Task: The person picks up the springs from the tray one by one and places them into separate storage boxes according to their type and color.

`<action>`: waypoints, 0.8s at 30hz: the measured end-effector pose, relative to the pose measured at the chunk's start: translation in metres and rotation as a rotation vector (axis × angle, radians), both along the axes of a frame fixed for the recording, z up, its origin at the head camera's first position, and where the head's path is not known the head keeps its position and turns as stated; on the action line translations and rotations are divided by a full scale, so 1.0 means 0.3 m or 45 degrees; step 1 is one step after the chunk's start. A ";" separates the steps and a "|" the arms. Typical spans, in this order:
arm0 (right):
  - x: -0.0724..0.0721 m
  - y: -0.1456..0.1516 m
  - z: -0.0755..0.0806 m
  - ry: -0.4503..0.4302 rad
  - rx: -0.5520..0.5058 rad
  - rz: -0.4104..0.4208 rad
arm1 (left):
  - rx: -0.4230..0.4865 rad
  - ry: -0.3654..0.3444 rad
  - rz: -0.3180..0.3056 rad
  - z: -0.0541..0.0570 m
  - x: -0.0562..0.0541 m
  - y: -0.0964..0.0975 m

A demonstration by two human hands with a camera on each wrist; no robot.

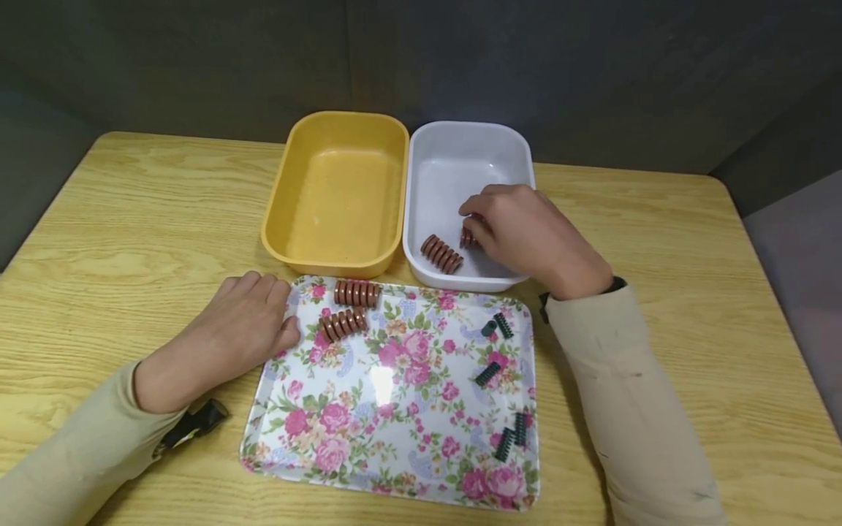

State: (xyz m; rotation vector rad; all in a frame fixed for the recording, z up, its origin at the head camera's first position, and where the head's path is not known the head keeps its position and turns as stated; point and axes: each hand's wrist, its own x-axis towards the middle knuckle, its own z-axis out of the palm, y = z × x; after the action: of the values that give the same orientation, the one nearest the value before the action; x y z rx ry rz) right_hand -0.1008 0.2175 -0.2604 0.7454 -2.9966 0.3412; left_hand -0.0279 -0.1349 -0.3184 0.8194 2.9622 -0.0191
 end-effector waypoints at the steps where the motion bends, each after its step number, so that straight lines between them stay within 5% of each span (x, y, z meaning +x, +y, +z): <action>1: 0.003 -0.003 0.003 0.011 -0.003 0.006 | -0.001 -0.004 0.002 0.000 0.000 0.000; 15: 0.065 -0.043 0.057 0.166 -0.049 0.129 | 0.018 0.012 0.002 -0.008 -0.006 0.002; 24: 0.120 -0.099 0.086 0.241 -0.065 0.242 | 0.064 0.126 -0.051 -0.017 -0.003 -0.002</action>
State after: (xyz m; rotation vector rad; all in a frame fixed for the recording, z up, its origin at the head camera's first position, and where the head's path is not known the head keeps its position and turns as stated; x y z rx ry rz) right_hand -0.0647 0.1877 -0.2346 0.9997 -2.7378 0.3314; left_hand -0.0288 -0.1355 -0.3233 0.9098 3.0500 0.0128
